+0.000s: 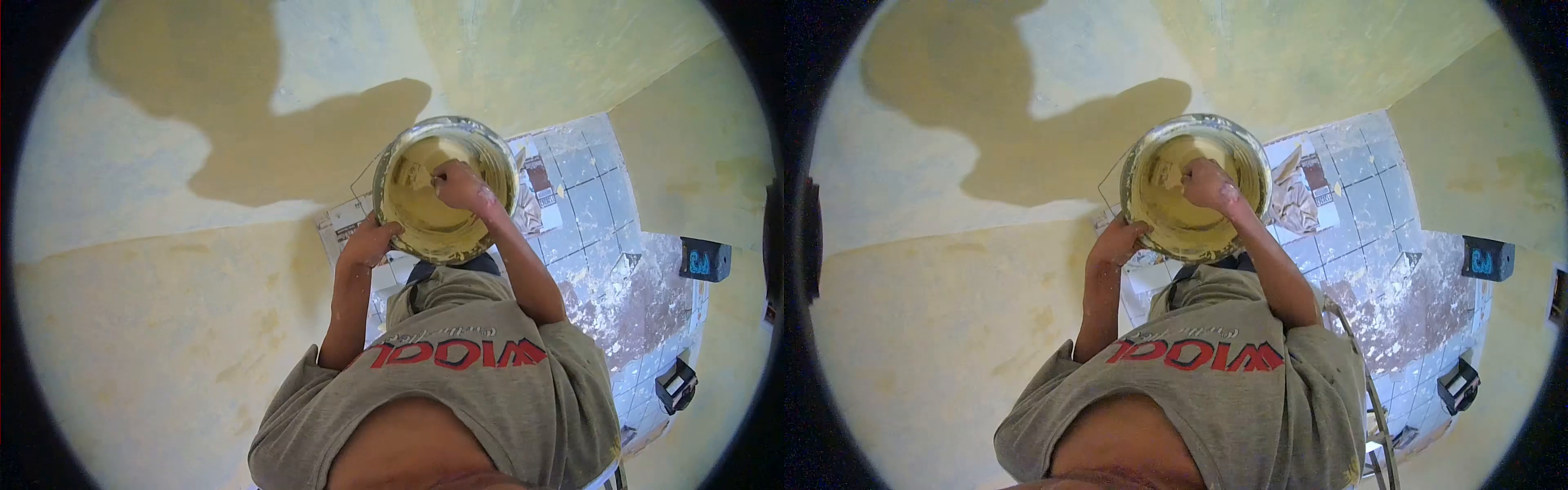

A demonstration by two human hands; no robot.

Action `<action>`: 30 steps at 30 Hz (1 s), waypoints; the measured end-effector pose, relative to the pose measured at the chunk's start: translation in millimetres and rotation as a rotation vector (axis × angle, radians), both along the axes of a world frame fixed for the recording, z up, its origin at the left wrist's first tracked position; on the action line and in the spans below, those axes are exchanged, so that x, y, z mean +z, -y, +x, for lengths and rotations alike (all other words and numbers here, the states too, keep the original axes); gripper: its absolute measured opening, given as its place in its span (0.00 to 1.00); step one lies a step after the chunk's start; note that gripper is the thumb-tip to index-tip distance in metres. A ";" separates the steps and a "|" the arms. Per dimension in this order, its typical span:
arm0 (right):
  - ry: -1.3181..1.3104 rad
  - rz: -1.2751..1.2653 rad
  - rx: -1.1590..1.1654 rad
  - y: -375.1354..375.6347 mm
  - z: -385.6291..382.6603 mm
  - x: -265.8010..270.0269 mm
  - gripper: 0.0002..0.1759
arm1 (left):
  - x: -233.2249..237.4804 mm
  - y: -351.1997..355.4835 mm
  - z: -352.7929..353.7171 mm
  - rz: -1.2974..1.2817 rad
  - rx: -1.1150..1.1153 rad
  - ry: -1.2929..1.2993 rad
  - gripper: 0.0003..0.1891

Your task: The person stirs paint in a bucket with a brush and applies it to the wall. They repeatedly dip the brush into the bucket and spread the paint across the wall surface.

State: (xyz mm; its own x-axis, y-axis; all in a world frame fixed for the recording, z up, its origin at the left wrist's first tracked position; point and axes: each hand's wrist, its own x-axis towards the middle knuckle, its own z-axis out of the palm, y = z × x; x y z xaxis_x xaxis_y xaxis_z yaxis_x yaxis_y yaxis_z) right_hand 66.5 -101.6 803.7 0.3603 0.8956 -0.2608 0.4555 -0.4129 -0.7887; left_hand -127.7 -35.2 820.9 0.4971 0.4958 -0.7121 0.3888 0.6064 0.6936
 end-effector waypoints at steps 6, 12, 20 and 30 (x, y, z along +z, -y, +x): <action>-0.199 0.017 -0.032 36.3 9.9 18.7 0.12 | 16.0 3.3 -2.4 -0.013 -0.022 0.101 0.24; 0.160 0.036 0.030 30.1 -20.9 -3.5 0.13 | -11.5 -5.1 -7.7 -0.040 -0.060 0.192 0.24; -0.159 0.139 0.089 36.9 4.5 -9.8 0.12 | 3.0 -4.1 -2.6 0.090 -0.144 0.096 0.25; -0.858 0.322 -0.255 100.6 30.4 83.2 0.16 | -45.9 4.9 -9.5 -0.117 0.078 0.121 0.16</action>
State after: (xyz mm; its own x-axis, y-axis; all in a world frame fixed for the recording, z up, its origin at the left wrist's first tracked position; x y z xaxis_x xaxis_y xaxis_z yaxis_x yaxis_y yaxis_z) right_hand 96.9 -202.2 886.9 0.3547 0.8916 -0.2816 -0.4055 -0.1247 -0.9055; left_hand -137.2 -40.1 775.0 0.5463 0.4531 -0.7044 0.2556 0.7108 0.6554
